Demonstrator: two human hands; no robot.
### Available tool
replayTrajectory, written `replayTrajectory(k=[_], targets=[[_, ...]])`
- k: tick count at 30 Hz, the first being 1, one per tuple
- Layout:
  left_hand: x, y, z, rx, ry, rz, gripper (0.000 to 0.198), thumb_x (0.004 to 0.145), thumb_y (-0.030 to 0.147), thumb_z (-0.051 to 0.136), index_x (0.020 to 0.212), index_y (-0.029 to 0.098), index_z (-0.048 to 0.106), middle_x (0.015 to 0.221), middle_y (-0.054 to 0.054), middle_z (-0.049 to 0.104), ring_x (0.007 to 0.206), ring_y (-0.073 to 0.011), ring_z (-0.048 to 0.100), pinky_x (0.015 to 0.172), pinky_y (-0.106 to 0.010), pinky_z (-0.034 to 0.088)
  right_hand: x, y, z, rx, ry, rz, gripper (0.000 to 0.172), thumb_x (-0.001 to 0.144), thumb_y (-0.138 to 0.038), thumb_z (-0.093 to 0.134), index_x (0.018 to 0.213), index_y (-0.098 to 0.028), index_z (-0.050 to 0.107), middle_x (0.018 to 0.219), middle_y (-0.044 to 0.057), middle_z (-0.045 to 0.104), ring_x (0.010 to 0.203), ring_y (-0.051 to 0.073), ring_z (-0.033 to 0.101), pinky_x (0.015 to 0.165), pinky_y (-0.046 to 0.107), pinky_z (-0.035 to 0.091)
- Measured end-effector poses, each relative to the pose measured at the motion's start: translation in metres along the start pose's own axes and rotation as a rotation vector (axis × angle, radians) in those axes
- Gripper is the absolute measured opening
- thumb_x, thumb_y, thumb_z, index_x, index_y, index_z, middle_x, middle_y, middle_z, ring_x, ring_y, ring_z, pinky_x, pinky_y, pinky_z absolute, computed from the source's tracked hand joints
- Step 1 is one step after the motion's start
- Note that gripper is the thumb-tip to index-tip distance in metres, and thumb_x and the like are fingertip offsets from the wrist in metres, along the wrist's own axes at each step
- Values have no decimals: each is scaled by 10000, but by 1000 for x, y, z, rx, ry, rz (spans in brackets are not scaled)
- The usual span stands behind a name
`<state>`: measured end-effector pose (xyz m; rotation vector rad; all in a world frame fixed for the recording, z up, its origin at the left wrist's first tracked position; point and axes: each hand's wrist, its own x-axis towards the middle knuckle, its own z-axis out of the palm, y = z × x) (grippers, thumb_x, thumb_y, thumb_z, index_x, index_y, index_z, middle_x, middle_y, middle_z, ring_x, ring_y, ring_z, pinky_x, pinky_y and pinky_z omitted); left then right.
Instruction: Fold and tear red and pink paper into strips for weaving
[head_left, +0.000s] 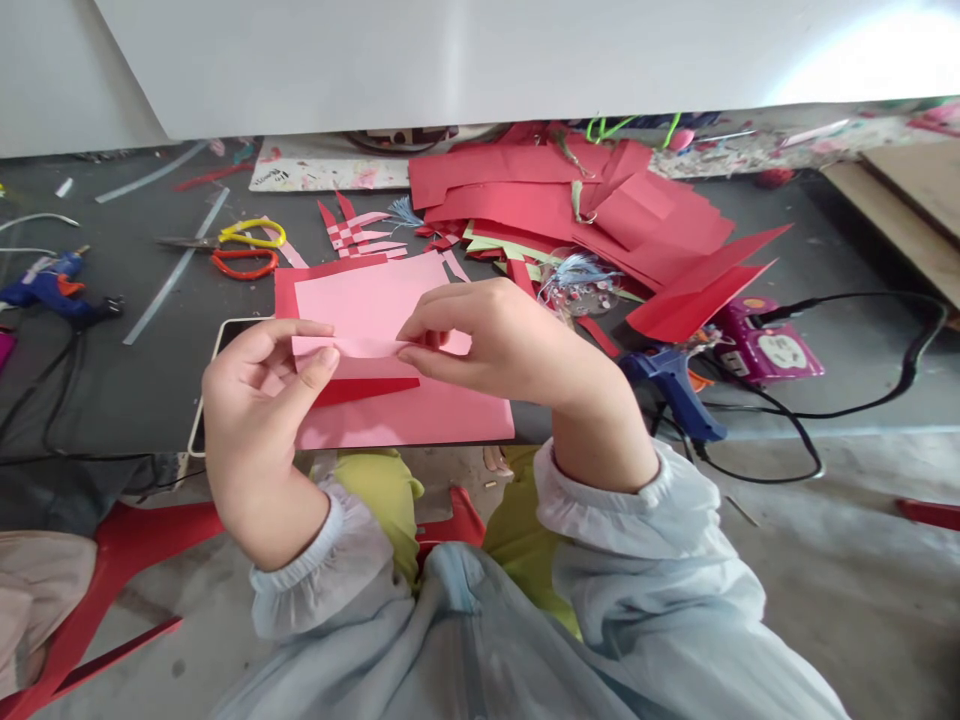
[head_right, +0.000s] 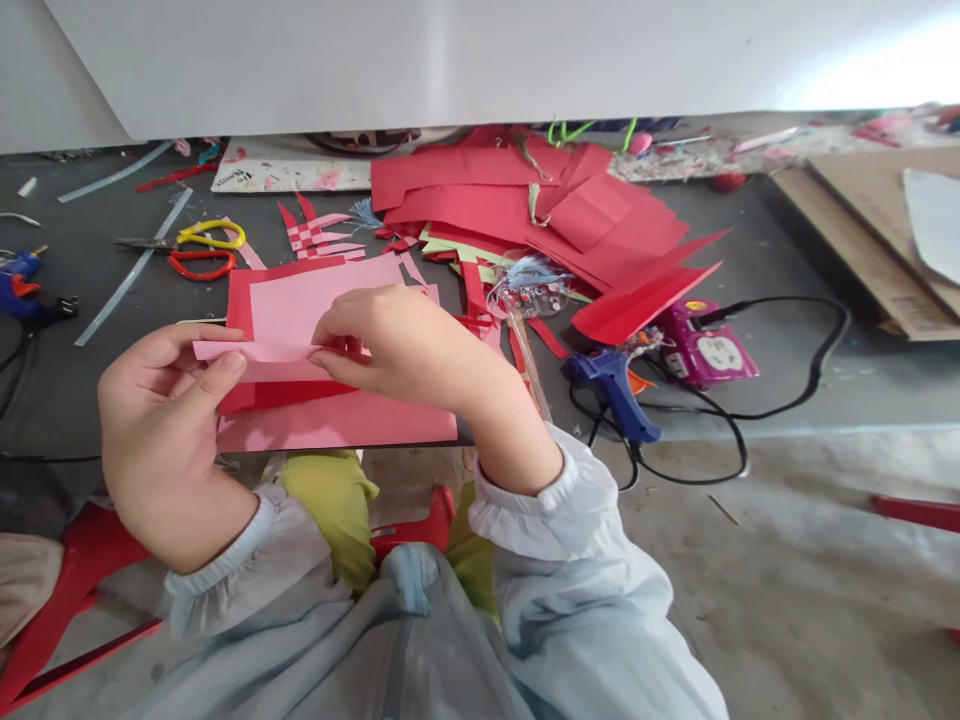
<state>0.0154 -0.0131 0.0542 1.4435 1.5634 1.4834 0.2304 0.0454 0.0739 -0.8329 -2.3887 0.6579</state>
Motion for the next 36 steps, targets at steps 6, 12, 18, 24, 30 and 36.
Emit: replayTrajectory(k=[6, 12, 18, 24, 30, 36], targets=[[-2, 5, 0, -3, -93, 26, 208, 663, 208, 840, 840, 297, 777, 863, -2, 751, 827, -182, 701, 756, -308, 592, 0, -1, 3, -78, 14, -51, 193, 931, -198, 551, 854, -140, 718, 803, 73, 700, 697, 145, 566, 671, 291, 404], [-1, 12, 1, 131, -201, 17, 201, 606, 297, 880, 778, 309, 777, 810, -3, 751, 784, -213, 699, 708, -321, 576, 0, -2, 4, -80, -9, -82, 206, 932, -178, 541, 866, -131, 730, 781, 67, 685, 693, 143, 556, 666, 285, 392], [-2, 11, 1, 221, -166, 154, 108, 685, 307, 846, 760, 318, 769, 784, 3, 739, 743, -202, 686, 708, -330, 563, -2, -2, 3, -79, -7, -95, 207, 930, -161, 547, 870, -112, 739, 782, 76, 688, 704, 147, 572, 677, 289, 413], [-1, 10, -2, 252, -210, 282, 91, 728, 275, 826, 792, 305, 769, 801, 23, 758, 723, -176, 689, 678, -303, 558, -3, -1, 0, -45, -11, -140, 194, 922, -142, 548, 876, -114, 734, 779, 67, 686, 687, 131, 561, 667, 274, 416], [0, 9, -2, 226, -225, 321, 82, 726, 248, 828, 763, 298, 774, 767, 31, 753, 675, -157, 674, 631, -278, 541, -4, 1, -2, -29, 1, -177, 176, 913, -135, 566, 871, -115, 736, 801, 68, 711, 701, 131, 577, 664, 270, 420], [1, 10, 0, 185, -233, 291, 64, 727, 264, 822, 717, 305, 774, 724, 24, 742, 645, -159, 661, 607, -283, 537, -4, 2, -3, -34, -16, -178, 183, 917, -144, 568, 874, -110, 743, 797, 67, 718, 693, 130, 579, 656, 270, 422]])
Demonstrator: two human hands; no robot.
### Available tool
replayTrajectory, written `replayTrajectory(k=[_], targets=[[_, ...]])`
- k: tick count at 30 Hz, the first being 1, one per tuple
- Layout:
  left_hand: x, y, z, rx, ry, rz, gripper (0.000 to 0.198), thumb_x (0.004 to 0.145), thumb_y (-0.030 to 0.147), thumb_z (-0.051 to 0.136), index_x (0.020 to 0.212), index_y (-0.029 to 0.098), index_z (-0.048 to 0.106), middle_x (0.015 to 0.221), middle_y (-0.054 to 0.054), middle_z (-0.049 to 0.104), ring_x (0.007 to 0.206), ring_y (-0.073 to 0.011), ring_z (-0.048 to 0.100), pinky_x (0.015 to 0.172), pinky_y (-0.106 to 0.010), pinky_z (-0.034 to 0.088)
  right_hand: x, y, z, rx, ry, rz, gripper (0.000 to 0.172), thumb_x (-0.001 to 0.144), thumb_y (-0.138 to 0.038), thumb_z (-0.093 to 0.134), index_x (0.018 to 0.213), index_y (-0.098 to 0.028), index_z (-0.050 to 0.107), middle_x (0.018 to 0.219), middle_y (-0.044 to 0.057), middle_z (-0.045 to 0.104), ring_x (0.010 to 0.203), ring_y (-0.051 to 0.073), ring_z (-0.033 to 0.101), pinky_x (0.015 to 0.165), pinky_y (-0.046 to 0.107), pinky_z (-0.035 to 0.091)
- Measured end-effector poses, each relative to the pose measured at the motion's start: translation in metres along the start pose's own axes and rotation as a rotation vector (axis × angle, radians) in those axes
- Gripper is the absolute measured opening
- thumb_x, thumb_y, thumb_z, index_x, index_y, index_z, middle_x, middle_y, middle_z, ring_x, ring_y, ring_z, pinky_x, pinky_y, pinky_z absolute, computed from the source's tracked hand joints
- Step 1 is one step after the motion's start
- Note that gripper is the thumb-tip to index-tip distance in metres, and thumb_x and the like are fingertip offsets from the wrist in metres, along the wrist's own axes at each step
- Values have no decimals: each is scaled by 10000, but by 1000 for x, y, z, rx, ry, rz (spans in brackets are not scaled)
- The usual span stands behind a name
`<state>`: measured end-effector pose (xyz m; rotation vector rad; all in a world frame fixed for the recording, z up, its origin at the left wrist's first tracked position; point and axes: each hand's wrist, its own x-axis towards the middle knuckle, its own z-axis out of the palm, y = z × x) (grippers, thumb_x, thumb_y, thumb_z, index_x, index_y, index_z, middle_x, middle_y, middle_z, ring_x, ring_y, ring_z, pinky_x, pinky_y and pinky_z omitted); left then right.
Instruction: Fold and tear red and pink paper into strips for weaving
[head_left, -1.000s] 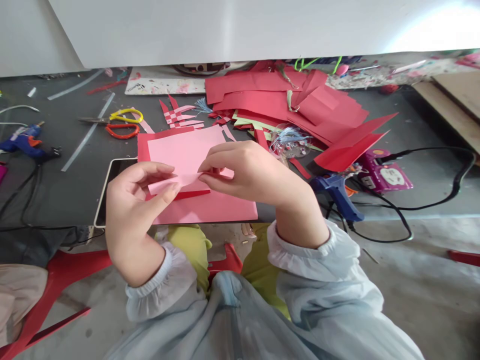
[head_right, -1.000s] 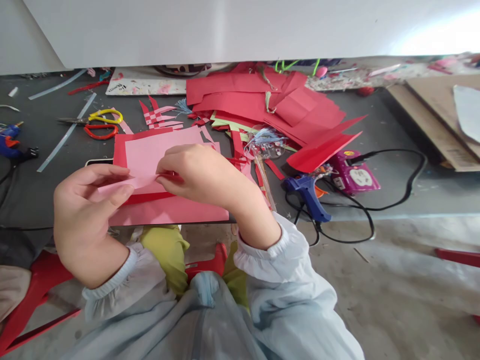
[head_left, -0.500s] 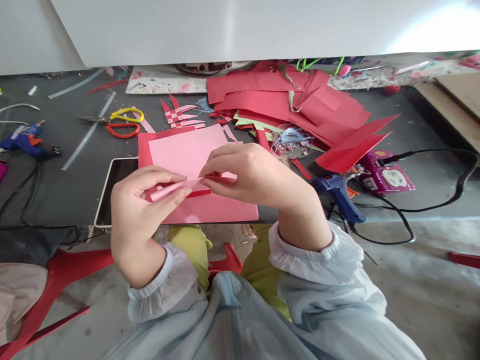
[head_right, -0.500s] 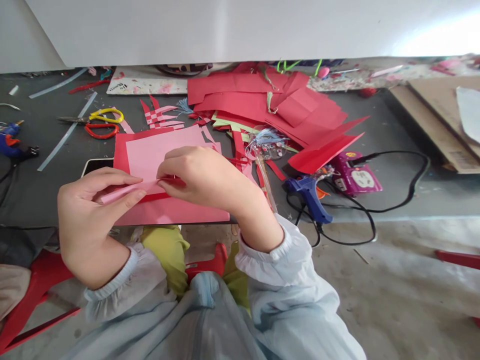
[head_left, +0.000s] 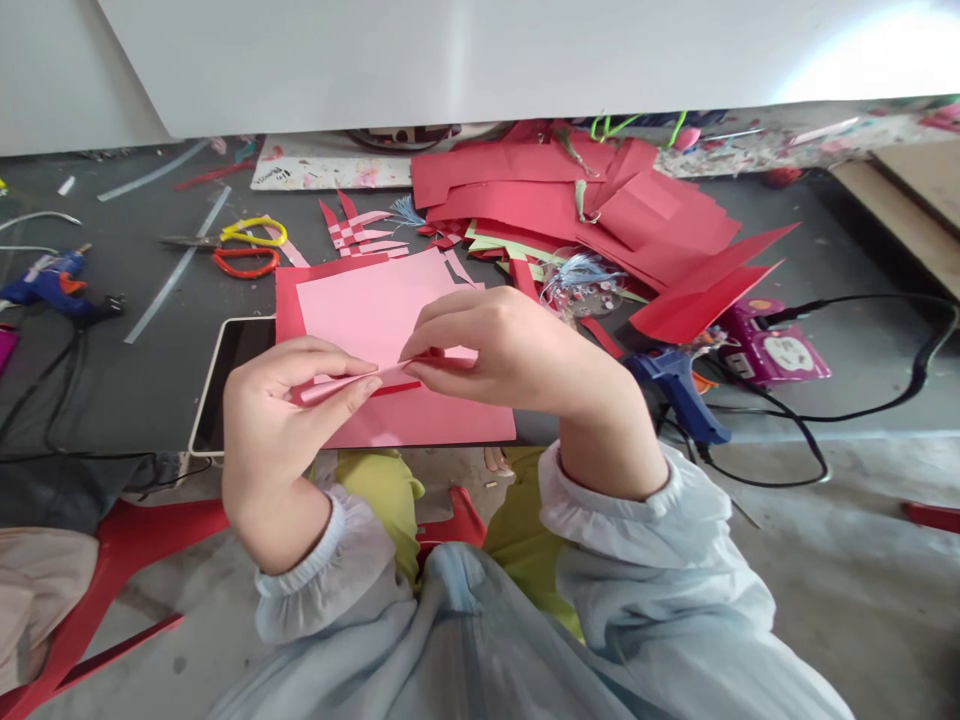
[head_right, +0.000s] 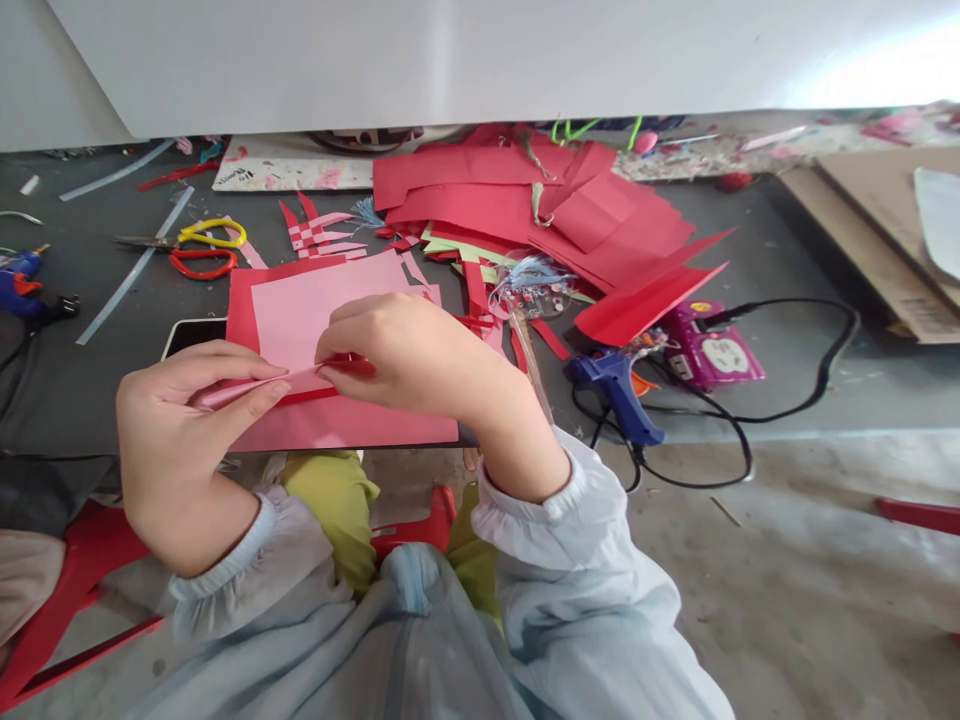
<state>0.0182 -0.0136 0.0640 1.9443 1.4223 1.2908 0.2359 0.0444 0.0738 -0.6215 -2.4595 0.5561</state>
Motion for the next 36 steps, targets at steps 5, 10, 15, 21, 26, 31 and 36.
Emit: replayTrajectory(k=[5, 10, 15, 21, 26, 31, 36], targets=[[-1, -1, 2, -20, 24, -26, 60, 732, 285, 835, 764, 312, 792, 767, 20, 760, 708, -169, 695, 670, -288, 571, 0, 1, 0, 17, 1, 3, 178, 913, -145, 569, 867, -111, 737, 783, 60, 712, 683, 123, 573, 652, 265, 417], [-5, -8, 3, -59, 142, -143, 207, 712, 313, 860, 910, 312, 799, 910, 5, 786, 836, -204, 728, 753, -320, 598, -2, 6, -1, 58, 16, 106, 179, 922, -199, 564, 856, -135, 717, 804, 63, 718, 699, 131, 591, 672, 279, 424], [-7, -13, 4, -116, 218, -170, 161, 746, 279, 837, 900, 300, 795, 883, 16, 784, 805, -185, 727, 743, -313, 601, -3, 9, -4, 46, 30, 166, 160, 901, -206, 569, 816, -159, 695, 780, 52, 710, 695, 134, 578, 675, 283, 430], [-6, -7, 8, -121, 230, -160, 82, 769, 276, 826, 844, 286, 795, 836, 28, 784, 781, -169, 734, 748, -301, 607, 1, -2, 3, -13, 100, 181, 169, 934, -251, 585, 888, -147, 710, 845, 68, 724, 731, 151, 583, 675, 293, 419], [-5, -4, 11, -99, 165, -167, 81, 775, 292, 820, 848, 317, 798, 852, 45, 789, 772, -155, 733, 748, -292, 601, 7, -9, 12, 22, 191, 145, 163, 951, -237, 600, 906, -136, 720, 840, 64, 712, 730, 141, 580, 666, 278, 418], [-5, -5, 13, -59, 181, -195, 50, 781, 330, 810, 827, 316, 801, 832, 44, 790, 763, -169, 742, 723, -295, 608, 9, -10, 15, 98, 206, 172, 160, 941, -231, 610, 848, -137, 701, 763, 34, 683, 681, 120, 554, 646, 261, 406], [-4, -5, 16, -77, 197, -188, 80, 767, 338, 812, 835, 296, 801, 811, 25, 788, 740, -180, 739, 705, -307, 608, 9, -11, 17, 100, 182, 266, 174, 930, -254, 600, 827, -140, 680, 756, 40, 678, 681, 129, 560, 632, 273, 394]])
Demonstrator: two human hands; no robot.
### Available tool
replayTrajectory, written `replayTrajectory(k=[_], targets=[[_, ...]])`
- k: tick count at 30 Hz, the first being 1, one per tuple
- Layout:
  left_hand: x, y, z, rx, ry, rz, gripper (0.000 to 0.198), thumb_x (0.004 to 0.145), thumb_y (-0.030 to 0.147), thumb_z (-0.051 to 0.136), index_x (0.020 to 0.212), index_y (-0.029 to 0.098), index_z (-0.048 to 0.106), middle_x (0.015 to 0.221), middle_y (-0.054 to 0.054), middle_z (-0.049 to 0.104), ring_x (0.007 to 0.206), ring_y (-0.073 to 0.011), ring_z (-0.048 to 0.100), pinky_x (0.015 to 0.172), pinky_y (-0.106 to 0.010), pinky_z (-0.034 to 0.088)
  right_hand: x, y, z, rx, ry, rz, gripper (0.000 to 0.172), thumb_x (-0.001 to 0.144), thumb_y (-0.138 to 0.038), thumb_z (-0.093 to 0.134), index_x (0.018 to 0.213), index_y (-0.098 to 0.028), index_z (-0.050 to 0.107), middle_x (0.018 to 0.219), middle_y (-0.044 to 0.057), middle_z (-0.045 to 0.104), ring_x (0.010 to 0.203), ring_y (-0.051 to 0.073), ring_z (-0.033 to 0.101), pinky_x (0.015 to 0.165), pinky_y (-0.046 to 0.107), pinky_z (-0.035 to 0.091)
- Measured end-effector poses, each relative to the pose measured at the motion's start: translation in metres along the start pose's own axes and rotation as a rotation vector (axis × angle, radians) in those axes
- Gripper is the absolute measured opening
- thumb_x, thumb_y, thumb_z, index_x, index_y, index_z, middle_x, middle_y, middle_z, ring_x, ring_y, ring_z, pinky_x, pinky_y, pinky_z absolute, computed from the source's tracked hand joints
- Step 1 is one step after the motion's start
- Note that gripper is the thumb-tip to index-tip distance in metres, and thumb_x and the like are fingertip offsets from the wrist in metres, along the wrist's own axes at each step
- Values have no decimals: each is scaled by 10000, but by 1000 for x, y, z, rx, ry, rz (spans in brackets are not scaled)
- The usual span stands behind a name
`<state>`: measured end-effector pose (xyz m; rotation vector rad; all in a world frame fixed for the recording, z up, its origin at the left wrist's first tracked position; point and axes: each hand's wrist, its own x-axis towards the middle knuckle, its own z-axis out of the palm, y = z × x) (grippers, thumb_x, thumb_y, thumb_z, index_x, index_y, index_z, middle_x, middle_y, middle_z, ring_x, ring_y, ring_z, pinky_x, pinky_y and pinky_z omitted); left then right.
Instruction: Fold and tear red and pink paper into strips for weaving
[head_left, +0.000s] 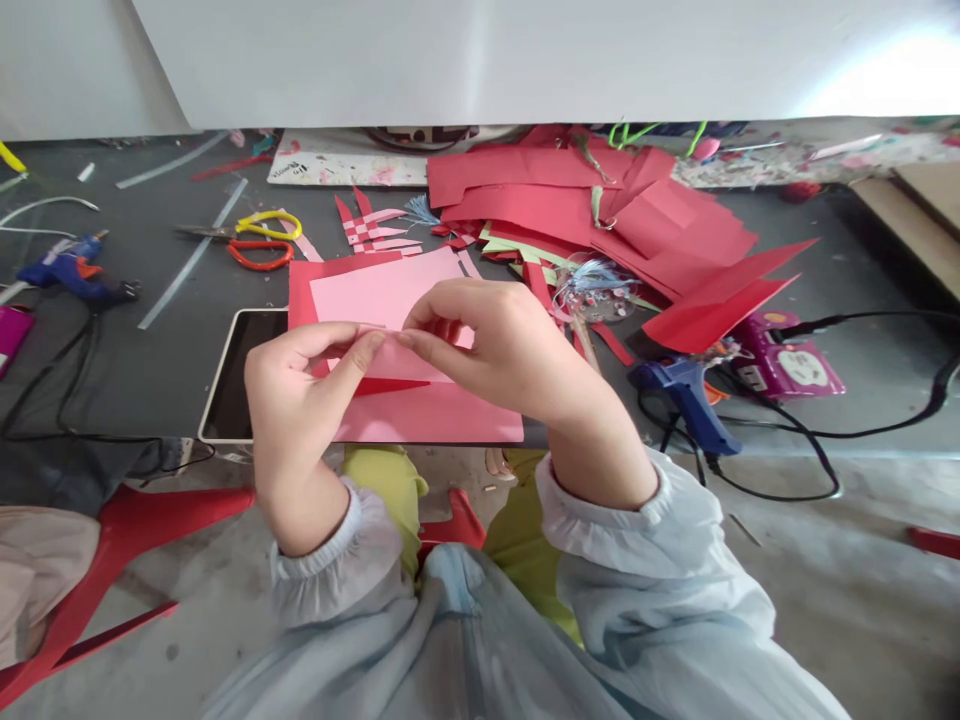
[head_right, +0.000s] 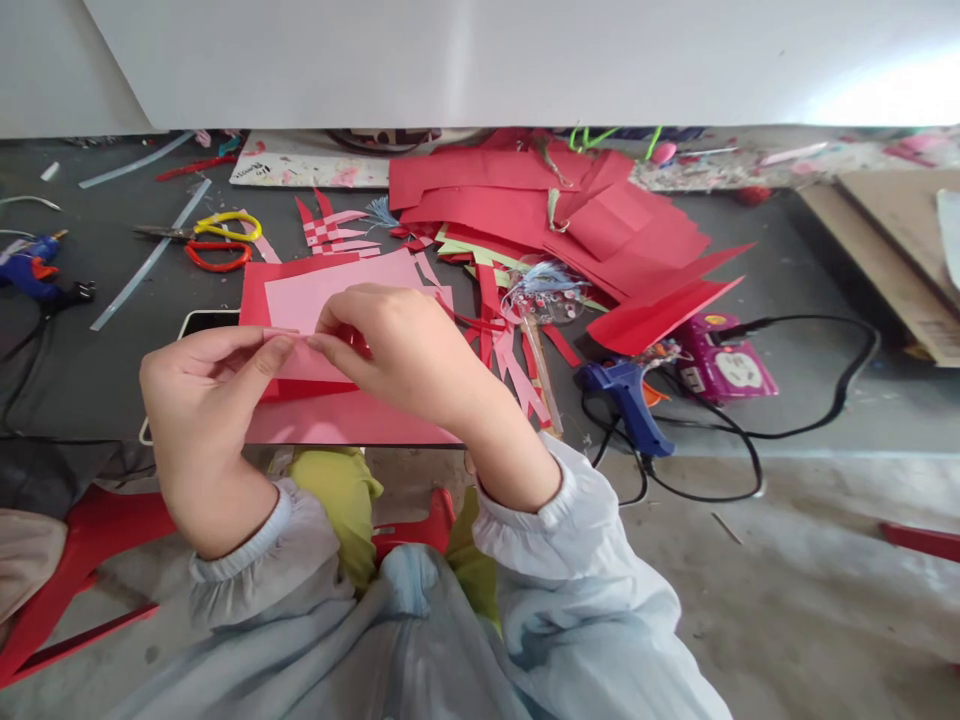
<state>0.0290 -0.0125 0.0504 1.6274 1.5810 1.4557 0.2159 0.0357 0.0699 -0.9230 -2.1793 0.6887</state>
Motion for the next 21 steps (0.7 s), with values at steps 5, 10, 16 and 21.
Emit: replayTrajectory(k=[5, 10, 16, 21], targets=[[1, 1, 4, -68, 17, -2, 103, 795, 354, 790, 827, 256, 783, 813, 1, 784, 753, -196, 739, 708, -357, 612, 0, -3, 2, -12, 11, 38, 162, 909, -241, 586, 800, -149, 663, 751, 39, 678, 664, 126, 555, 621, 272, 390], [3, -4, 5, -118, 68, -35, 76, 794, 341, 789, 815, 268, 776, 778, 22, 766, 733, -179, 722, 672, -351, 589, 1, -4, 3, 29, -11, 54, 162, 908, -256, 600, 804, -151, 667, 756, 37, 686, 667, 124, 565, 626, 273, 395], [4, -5, 5, -119, 45, -111, 152, 800, 402, 782, 806, 250, 775, 783, -13, 769, 741, -184, 725, 674, -342, 594, 1, 0, 1, 96, -49, 98, 197, 906, -306, 628, 798, -147, 671, 739, 31, 694, 653, 118, 570, 628, 271, 413], [2, -1, 7, -216, 84, -191, 325, 936, 468, 613, 841, 221, 802, 812, -29, 784, 728, -149, 722, 671, -283, 579, 3, 3, 0, 91, -95, 170, 154, 886, -268, 623, 804, -149, 676, 742, 33, 705, 652, 118, 566, 618, 271, 401]])
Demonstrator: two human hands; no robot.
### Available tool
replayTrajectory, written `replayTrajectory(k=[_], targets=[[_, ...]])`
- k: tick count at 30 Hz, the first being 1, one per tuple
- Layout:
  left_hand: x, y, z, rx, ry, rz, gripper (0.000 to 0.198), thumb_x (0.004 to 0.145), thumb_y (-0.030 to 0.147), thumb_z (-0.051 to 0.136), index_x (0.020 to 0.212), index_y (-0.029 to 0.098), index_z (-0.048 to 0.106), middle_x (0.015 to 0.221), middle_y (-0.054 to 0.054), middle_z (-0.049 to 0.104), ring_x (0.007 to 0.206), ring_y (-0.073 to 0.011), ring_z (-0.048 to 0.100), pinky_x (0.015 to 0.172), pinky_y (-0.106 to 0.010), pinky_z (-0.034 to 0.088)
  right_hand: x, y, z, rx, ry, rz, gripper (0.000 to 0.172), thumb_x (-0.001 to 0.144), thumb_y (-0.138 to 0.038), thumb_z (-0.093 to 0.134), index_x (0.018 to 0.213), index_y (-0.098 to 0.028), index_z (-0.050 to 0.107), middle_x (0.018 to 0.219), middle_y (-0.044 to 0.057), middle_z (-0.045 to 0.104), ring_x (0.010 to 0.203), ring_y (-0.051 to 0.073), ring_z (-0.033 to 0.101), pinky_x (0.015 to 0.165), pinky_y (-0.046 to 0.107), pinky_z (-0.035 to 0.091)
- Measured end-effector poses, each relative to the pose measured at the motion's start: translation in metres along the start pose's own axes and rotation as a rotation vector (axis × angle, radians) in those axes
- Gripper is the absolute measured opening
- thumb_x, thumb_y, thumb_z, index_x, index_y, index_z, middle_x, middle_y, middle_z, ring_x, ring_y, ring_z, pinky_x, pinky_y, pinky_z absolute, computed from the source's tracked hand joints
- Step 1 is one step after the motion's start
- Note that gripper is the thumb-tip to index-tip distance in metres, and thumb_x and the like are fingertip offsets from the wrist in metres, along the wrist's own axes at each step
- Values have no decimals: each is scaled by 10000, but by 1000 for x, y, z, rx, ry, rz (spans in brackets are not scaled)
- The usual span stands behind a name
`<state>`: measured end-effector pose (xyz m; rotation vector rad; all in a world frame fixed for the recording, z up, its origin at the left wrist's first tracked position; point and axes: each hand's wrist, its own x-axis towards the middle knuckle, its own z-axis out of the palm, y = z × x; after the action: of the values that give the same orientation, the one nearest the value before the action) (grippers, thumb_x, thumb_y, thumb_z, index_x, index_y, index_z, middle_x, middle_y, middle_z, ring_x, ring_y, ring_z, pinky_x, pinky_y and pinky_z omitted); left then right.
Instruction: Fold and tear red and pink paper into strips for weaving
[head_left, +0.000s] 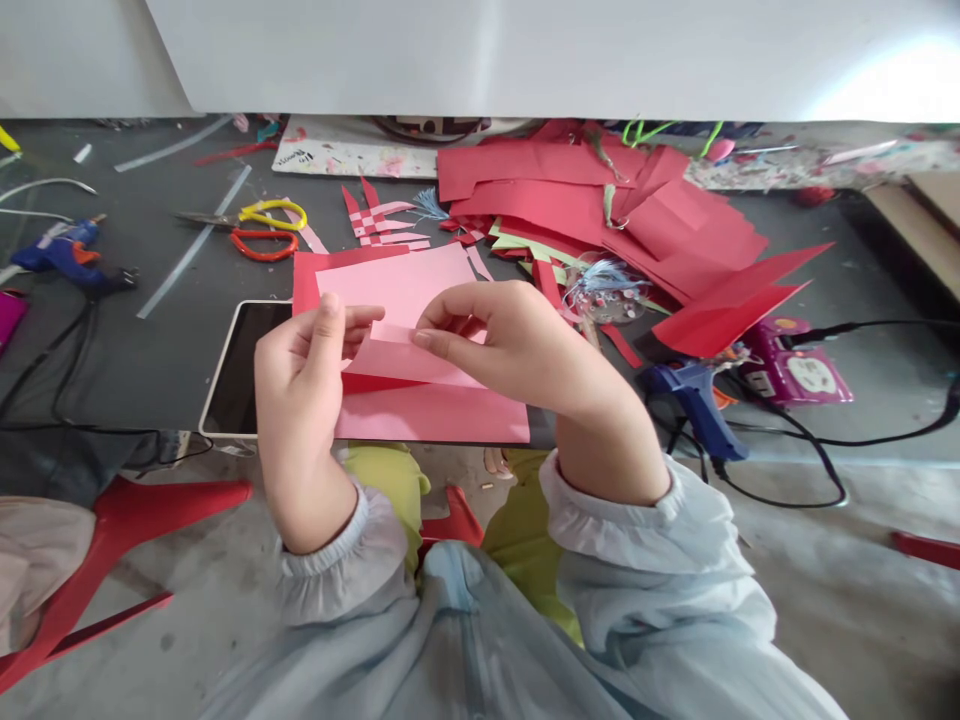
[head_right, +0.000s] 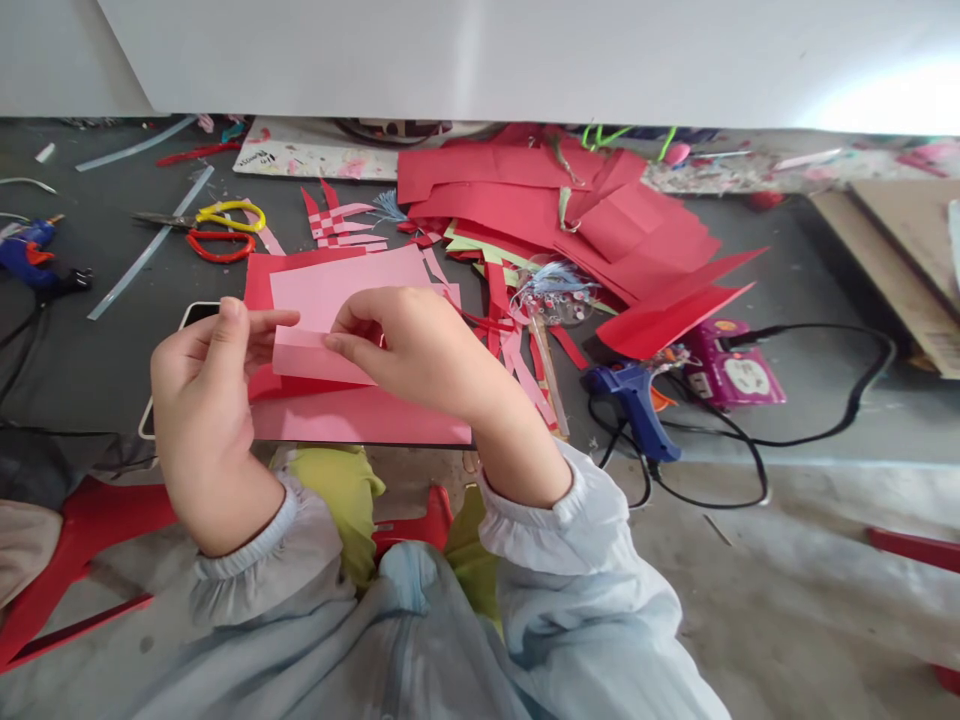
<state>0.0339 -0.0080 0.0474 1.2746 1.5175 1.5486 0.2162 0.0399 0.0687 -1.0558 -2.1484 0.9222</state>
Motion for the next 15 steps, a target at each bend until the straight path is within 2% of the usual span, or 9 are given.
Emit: replayTrajectory(k=[3, 7, 9, 15], targets=[[0, 1, -1, -21, -6, -9, 338, 935, 486, 604, 840, 229, 802, 795, -30, 779, 698, -143, 711, 635, -274, 567, 1, 1, -1, -2, -8, 31, 170, 885, -279, 622, 799, -145, 681, 729, 33, 702, 643, 118, 557, 611, 273, 397], [2, 1, -4, 84, -95, 55, 210, 798, 430, 783, 837, 223, 781, 819, -34, 774, 745, -169, 722, 683, -314, 593, 1, 1, 0, -1, -12, 27, 165, 882, -275, 621, 803, -145, 685, 725, 28, 699, 639, 116, 551, 613, 275, 395], [3, 1, -4, 110, -123, 61, 163, 778, 384, 802, 813, 227, 773, 794, -23, 765, 730, -171, 718, 665, -318, 588, 1, 1, 0, 7, -17, 27, 176, 886, -284, 622, 800, -144, 687, 726, 30, 698, 641, 116, 550, 611, 276, 395], [4, -2, -4, 101, -31, 14, 86, 758, 324, 807, 723, 257, 764, 708, -1, 739, 692, -173, 696, 616, -314, 569, 1, -1, -5, 15, -64, 60, 186, 895, -289, 634, 798, -143, 697, 727, 30, 704, 642, 115, 568, 612, 274, 410]])
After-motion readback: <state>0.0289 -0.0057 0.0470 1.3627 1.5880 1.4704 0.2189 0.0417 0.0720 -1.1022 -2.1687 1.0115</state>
